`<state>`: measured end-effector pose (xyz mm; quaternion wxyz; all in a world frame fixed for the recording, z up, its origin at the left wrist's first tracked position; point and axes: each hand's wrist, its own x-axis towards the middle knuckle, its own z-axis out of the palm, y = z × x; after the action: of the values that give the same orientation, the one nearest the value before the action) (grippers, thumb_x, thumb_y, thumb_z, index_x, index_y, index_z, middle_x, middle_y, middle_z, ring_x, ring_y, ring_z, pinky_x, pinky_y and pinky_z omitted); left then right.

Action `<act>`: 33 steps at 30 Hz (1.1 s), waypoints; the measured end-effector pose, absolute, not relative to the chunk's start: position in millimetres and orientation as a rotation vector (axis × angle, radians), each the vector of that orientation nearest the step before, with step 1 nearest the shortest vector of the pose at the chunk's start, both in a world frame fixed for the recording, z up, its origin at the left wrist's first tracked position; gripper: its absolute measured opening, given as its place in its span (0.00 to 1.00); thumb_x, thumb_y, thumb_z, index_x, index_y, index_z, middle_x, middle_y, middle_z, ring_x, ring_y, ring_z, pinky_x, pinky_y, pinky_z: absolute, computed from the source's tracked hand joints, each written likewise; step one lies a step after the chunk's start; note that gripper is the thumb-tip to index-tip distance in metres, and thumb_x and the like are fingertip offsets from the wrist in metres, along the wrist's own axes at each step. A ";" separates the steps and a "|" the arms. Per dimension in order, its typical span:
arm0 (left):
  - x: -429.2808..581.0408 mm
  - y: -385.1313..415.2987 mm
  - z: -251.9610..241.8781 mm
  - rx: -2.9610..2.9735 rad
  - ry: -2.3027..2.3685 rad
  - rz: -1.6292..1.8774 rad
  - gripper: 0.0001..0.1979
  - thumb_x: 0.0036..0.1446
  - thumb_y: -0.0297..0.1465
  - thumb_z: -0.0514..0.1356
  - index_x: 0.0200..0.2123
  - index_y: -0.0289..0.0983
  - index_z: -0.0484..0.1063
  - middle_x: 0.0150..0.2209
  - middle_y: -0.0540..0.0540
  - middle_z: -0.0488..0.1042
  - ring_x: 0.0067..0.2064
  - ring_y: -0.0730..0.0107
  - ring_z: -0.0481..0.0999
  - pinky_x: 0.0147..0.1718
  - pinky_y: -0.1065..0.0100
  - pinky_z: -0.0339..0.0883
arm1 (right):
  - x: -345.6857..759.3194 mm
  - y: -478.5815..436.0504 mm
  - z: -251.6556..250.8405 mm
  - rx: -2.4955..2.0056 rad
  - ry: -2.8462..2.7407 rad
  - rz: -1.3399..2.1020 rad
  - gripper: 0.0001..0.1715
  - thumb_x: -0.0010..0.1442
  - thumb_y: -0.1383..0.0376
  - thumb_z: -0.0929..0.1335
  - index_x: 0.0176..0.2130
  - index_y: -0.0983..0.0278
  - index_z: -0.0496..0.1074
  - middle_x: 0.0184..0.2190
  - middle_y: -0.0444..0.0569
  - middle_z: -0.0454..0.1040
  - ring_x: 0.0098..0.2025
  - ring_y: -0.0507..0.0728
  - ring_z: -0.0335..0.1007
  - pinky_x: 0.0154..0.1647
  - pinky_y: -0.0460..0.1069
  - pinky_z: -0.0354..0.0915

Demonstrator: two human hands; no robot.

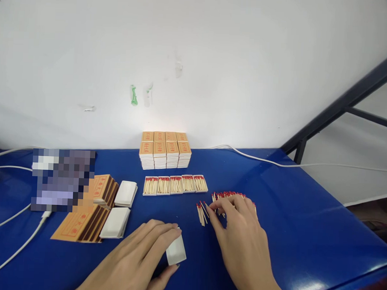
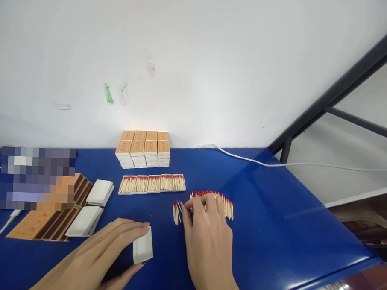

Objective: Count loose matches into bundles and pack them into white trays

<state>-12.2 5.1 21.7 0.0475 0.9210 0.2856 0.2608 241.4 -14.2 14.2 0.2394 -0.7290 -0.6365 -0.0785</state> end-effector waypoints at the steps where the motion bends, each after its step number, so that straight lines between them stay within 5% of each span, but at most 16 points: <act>1: -12.1 5.7 21.2 2.813 0.870 0.794 0.17 0.82 0.37 0.52 0.64 0.38 0.72 0.56 0.43 0.85 0.55 0.62 0.88 0.59 0.61 0.80 | 240.3 -13.7 14.1 -2.004 -1.726 -0.228 0.17 0.77 0.57 0.65 0.37 0.59 0.76 0.40 0.53 0.76 0.45 0.64 0.73 0.27 0.49 0.62; 18: -11.6 8.1 19.6 2.804 0.874 0.795 0.17 0.80 0.35 0.54 0.65 0.38 0.71 0.56 0.43 0.85 0.56 0.61 0.88 0.60 0.61 0.80 | 227.7 -20.3 17.0 -2.076 -1.651 -0.232 0.27 0.78 0.49 0.62 0.33 0.58 0.76 0.37 0.53 0.77 0.42 0.64 0.75 0.26 0.49 0.60; 27: -11.8 6.4 20.9 2.771 0.867 0.802 0.17 0.80 0.34 0.55 0.65 0.39 0.71 0.56 0.42 0.85 0.56 0.60 0.88 0.59 0.60 0.81 | 224.6 -22.0 18.6 -2.062 -1.626 -0.187 0.25 0.77 0.49 0.63 0.36 0.57 0.78 0.37 0.51 0.79 0.44 0.65 0.76 0.28 0.51 0.63; 33: -11.7 7.2 17.5 2.804 0.851 0.782 0.17 0.81 0.35 0.54 0.65 0.37 0.71 0.56 0.42 0.85 0.56 0.61 0.87 0.58 0.62 0.81 | 237.0 -10.8 16.6 -2.188 -1.524 -0.289 0.20 0.74 0.50 0.66 0.37 0.58 0.79 0.39 0.54 0.80 0.46 0.67 0.72 0.27 0.50 0.54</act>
<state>-11.7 7.2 17.5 0.0543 0.9232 0.2803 0.2574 237.0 -10.8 16.6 0.2277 -0.7944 -0.5534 -0.1047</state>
